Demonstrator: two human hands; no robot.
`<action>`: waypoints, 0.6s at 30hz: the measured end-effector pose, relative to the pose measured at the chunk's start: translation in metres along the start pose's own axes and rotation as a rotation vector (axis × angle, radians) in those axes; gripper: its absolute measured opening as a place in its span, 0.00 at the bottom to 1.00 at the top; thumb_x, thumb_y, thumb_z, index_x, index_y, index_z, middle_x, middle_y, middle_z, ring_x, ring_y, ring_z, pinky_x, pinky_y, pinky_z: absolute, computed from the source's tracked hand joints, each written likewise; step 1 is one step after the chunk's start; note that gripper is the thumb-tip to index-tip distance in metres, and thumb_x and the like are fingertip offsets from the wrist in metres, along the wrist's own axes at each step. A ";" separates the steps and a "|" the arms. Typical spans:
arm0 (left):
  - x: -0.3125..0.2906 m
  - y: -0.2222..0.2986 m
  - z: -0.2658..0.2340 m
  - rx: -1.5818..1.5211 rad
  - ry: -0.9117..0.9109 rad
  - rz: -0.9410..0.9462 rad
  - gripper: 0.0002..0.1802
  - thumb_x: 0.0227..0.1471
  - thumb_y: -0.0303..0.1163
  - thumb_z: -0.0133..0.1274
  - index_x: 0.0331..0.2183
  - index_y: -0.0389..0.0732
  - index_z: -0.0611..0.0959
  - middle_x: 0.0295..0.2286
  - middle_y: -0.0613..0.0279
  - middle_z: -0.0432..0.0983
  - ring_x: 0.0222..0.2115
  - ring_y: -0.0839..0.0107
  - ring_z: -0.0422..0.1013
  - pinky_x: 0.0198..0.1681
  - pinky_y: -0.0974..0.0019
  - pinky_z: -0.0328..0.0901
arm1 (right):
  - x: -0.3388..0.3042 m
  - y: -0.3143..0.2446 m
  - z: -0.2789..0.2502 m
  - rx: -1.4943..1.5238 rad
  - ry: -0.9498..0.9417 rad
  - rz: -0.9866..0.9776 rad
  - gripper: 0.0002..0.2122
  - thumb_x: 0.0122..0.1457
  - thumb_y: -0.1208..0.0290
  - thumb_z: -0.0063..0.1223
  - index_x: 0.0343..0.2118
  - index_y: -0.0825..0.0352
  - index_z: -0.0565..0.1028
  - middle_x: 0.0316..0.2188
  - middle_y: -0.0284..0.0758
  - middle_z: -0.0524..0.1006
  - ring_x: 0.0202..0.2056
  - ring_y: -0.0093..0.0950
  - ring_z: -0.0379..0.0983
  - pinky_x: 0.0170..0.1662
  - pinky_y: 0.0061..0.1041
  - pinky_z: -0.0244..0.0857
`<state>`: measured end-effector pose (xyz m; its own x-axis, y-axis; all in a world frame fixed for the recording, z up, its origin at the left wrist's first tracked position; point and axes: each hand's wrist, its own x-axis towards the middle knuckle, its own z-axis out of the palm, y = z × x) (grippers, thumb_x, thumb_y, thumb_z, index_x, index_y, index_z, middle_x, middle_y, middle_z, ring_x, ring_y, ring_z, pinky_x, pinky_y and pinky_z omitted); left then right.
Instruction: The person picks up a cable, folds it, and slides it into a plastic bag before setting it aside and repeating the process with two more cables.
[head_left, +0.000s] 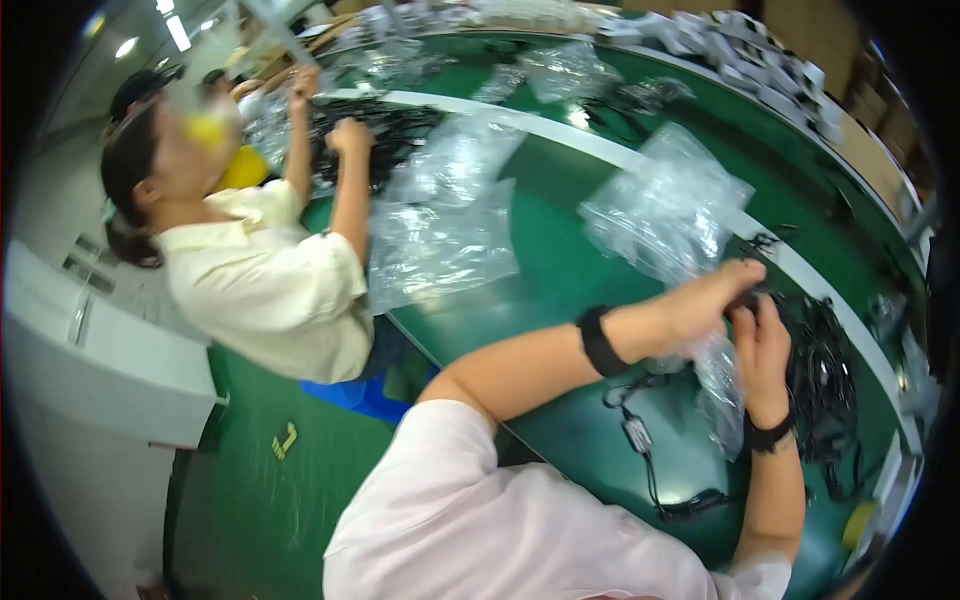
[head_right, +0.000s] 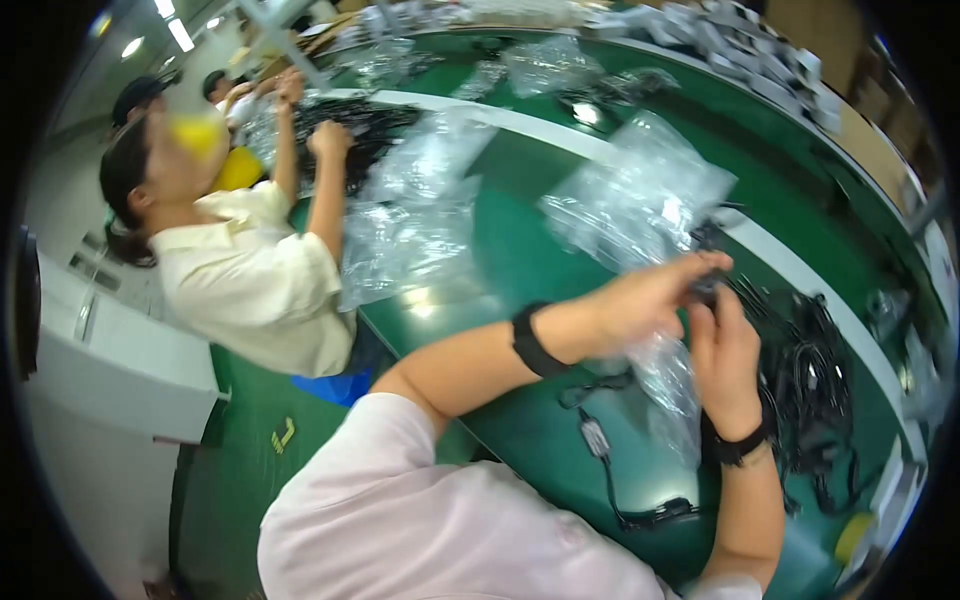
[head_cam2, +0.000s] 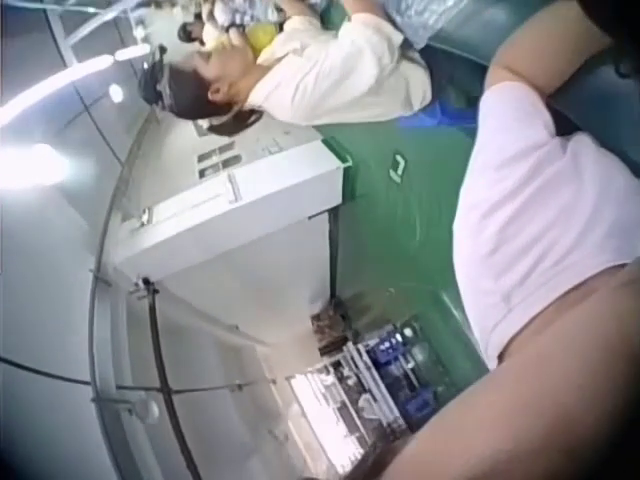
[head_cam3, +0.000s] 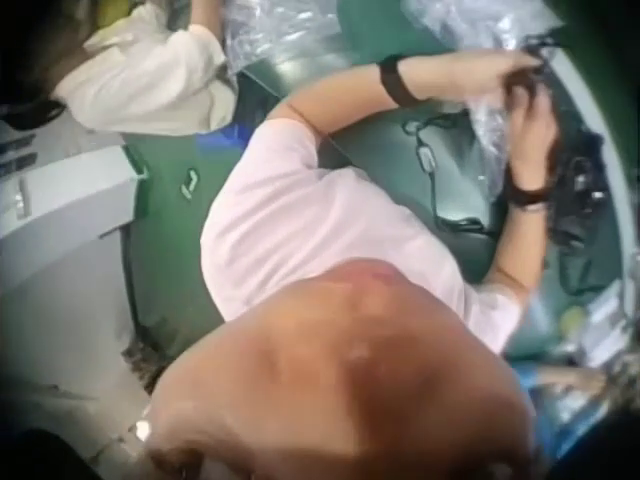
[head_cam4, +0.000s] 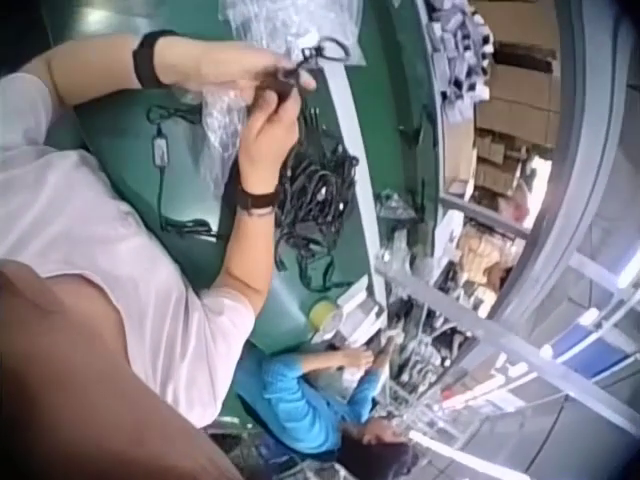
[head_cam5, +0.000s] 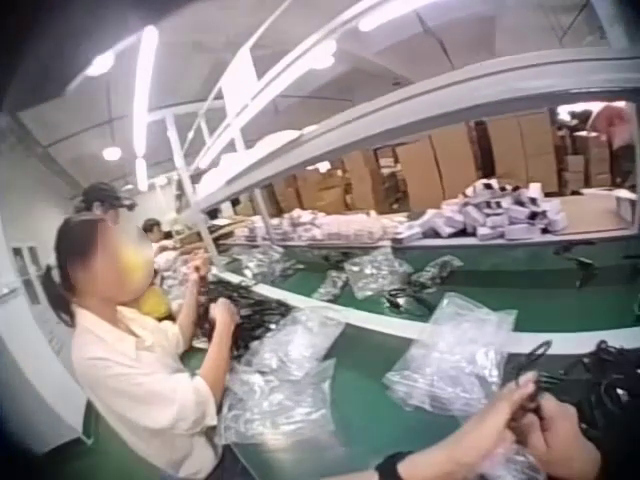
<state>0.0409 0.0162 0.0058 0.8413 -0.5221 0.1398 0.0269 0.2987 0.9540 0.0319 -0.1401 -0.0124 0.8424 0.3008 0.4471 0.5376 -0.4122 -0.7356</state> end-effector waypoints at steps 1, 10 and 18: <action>0.000 0.005 0.005 -0.061 0.011 -0.055 0.26 0.49 0.26 0.46 0.52 0.41 0.62 0.44 0.68 0.61 0.45 0.75 0.60 0.39 0.73 0.60 | 0.002 -0.003 -0.001 0.077 0.033 -0.054 0.11 0.55 0.77 0.41 0.41 0.73 0.66 0.27 0.42 0.74 0.27 0.33 0.72 0.31 0.23 0.63; -0.001 0.017 0.010 0.192 0.276 -0.046 0.23 0.41 0.36 0.58 0.38 0.33 0.72 0.27 0.65 0.72 0.28 0.77 0.68 0.35 0.73 0.62 | 0.010 -0.021 -0.015 -0.351 -0.249 -0.015 0.09 0.54 0.76 0.42 0.37 0.75 0.67 0.21 0.50 0.68 0.23 0.48 0.64 0.26 0.31 0.60; -0.007 0.043 -0.005 0.301 0.239 0.379 0.12 0.53 0.34 0.42 0.30 0.36 0.74 0.26 0.59 0.74 0.26 0.76 0.68 0.31 0.72 0.63 | 0.031 -0.008 -0.021 0.258 -0.327 -0.008 0.22 0.49 0.74 0.52 0.48 0.72 0.63 0.46 0.41 0.67 0.45 0.29 0.65 0.49 0.25 0.56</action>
<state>0.0389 0.0372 0.0447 0.8621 -0.2157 0.4585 -0.4292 0.1701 0.8871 0.0546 -0.1453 0.0185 0.7601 0.5771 0.2987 0.4821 -0.1926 -0.8547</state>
